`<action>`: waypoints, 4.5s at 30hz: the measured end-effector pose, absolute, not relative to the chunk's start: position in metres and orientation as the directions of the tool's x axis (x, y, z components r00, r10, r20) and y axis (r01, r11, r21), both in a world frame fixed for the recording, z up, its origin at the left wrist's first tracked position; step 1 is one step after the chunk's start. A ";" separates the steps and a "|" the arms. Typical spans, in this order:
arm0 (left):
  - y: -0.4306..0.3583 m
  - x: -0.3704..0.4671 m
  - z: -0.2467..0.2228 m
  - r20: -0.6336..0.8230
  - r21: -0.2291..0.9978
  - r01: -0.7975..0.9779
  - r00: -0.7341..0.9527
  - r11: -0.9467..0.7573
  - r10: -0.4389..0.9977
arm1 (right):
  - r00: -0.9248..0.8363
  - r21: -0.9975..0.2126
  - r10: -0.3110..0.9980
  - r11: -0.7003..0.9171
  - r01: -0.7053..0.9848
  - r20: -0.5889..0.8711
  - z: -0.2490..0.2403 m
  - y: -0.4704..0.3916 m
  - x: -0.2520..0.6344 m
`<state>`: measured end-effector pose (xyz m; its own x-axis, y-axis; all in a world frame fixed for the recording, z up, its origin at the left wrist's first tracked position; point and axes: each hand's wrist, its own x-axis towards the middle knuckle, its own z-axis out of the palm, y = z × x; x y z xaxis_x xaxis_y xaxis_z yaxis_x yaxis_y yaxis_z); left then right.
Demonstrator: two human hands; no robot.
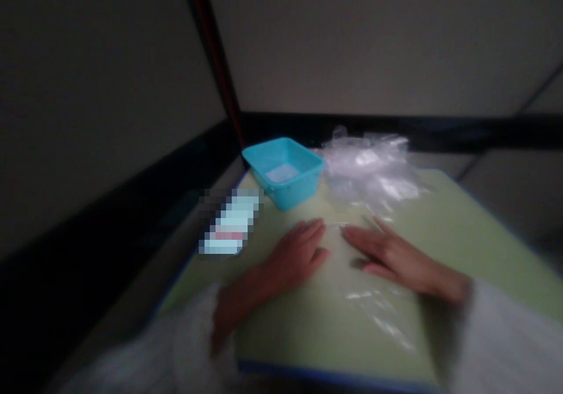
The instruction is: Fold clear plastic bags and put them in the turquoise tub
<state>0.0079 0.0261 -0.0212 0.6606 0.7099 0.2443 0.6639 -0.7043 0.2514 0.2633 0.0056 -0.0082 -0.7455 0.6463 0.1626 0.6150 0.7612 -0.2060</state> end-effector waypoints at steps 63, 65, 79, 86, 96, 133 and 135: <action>0.024 0.000 -0.021 0.095 0.255 0.625 0.743 -0.738 0.663 | -0.822 -0.234 0.561 0.816 0.528 0.102 -0.005 0.004 0.271; 0.025 0.000 -0.022 0.109 0.254 0.620 0.744 -0.742 0.659 | -0.817 -0.230 0.565 0.815 0.531 0.116 -0.003 0.004 0.273; 0.025 -0.002 -0.024 0.114 0.244 0.614 0.750 -0.750 0.651 | -0.812 -0.256 0.582 0.792 0.554 0.045 0.014 0.002 0.283; 0.026 -0.001 -0.024 0.103 0.238 0.614 0.755 -0.753 0.648 | -0.811 -0.282 0.584 0.780 0.558 0.010 0.019 0.001 0.282; 0.028 -0.002 -0.026 0.083 0.266 0.618 0.750 -0.740 0.656 | -0.803 -0.325 0.596 0.759 0.565 -0.005 0.020 0.002 0.283; 0.015 0.010 -0.006 0.382 0.523 0.277 0.769 -0.806 0.512 | -0.871 -0.673 0.393 0.562 0.482 -0.295 0.043 -0.043 0.253; 0.011 0.012 -0.003 0.356 0.563 0.201 0.816 -0.801 0.455 | -0.879 -0.667 0.377 0.578 0.470 -0.293 0.044 -0.042 0.251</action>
<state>0.0117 0.0115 -0.0033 0.8162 0.4551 0.3559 0.2014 -0.8015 0.5631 0.2512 -0.0416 0.0440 -0.8788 0.3770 -0.2927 0.4701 0.5780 -0.6670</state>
